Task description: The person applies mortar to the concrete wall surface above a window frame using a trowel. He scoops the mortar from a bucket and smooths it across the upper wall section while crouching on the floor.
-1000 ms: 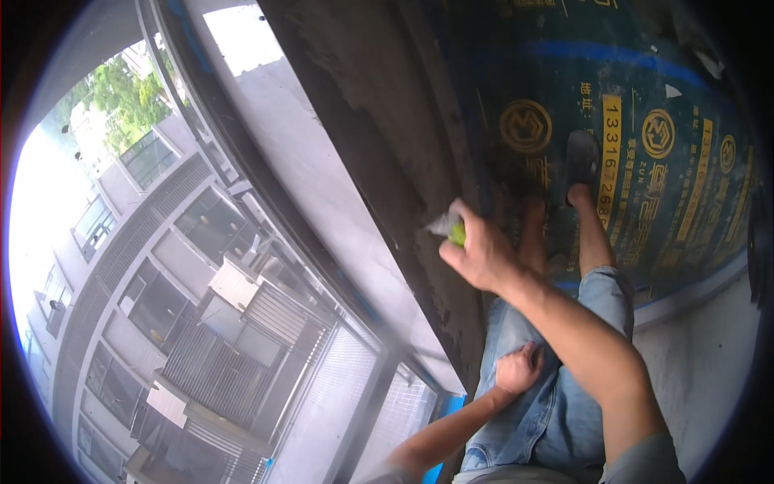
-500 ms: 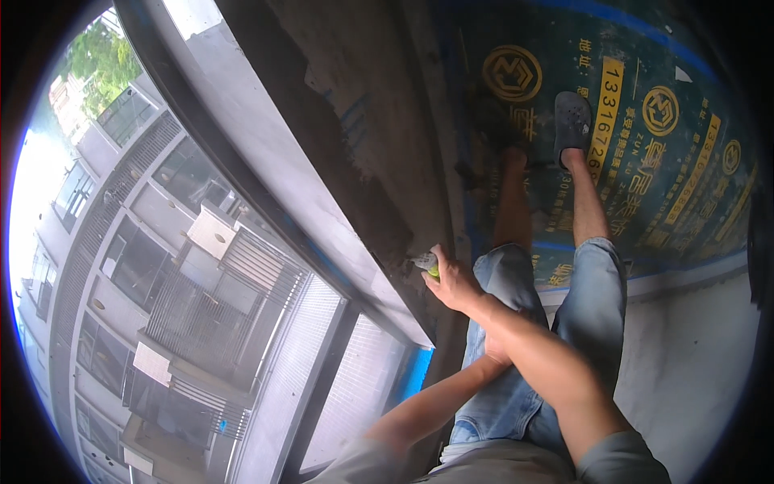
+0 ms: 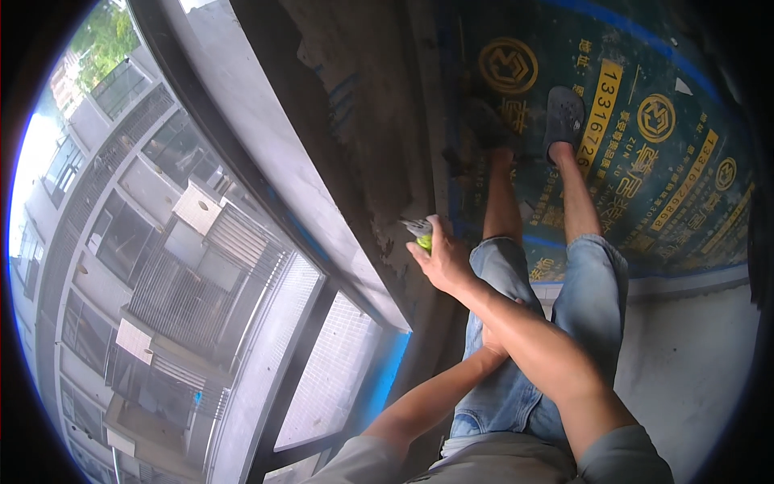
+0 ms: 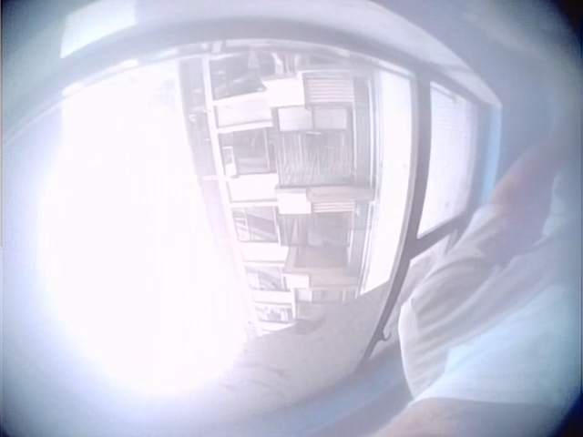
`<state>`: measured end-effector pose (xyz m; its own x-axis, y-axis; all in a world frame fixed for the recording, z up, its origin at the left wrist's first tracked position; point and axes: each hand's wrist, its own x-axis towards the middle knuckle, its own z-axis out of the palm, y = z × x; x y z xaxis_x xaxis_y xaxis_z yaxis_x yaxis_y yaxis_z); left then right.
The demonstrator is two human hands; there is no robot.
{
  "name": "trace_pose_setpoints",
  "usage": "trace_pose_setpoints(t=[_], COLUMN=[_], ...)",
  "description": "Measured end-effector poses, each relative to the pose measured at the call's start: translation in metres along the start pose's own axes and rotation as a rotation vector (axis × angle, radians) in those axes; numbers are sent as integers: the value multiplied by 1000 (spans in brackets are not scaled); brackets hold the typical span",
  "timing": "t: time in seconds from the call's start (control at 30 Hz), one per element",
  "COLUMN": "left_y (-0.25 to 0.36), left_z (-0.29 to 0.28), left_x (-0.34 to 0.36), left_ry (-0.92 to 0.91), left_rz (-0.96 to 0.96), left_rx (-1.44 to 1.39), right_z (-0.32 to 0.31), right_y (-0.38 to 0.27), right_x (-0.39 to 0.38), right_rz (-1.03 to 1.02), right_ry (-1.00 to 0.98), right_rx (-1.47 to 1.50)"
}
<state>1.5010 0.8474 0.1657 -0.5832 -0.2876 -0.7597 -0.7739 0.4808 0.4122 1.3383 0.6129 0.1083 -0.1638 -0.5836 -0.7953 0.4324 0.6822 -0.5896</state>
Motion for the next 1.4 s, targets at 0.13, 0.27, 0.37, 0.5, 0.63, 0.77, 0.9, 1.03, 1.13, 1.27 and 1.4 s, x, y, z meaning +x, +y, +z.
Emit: trace_pose_setpoints(t=[0.13, 0.27, 0.37, 0.5, 0.63, 0.77, 0.9, 1.03, 1.13, 1.27, 1.4], left_y=[7, 27, 48, 60, 38, 34, 66, 102, 116, 115, 107], left_z=[-7, -49, -75, -86, -85, -120, -200, -261, -285, -325, -380], left_x=[6, 27, 45, 55, 61, 63, 96, 146, 176, 225, 252], left_ry=[-218, -20, -30, -164, -172, 119, -310, -10, -36, 6, 111], left_rz=[-144, 35, -245, -404, -263, -350, -197, -83, -44, 25, 87], left_rx=[-245, -64, -363, -265, -346, -438, 44, -71, -50, 6, -69], right_z=[6, 28, 55, 77, 56, -1, -81, -167, -208, -253, -295], right_y=[-19, -1, 25, 58, 54, -5, -100, -197, -264, -353, -440], right_x=[2, -2, -15, -43, -41, 12, 91, 160, 205, 252, 295], right_rz=[-63, -93, -9, 218, 539, 361, 25, -172, -225, -286, -363], right_ry=[-98, -92, -108, -123, -86, 124, 376, 477, 534, 366, 210], right_rx=[-24, -57, -140, -109, -171, -44, 216, 297, 327, 467, 452])
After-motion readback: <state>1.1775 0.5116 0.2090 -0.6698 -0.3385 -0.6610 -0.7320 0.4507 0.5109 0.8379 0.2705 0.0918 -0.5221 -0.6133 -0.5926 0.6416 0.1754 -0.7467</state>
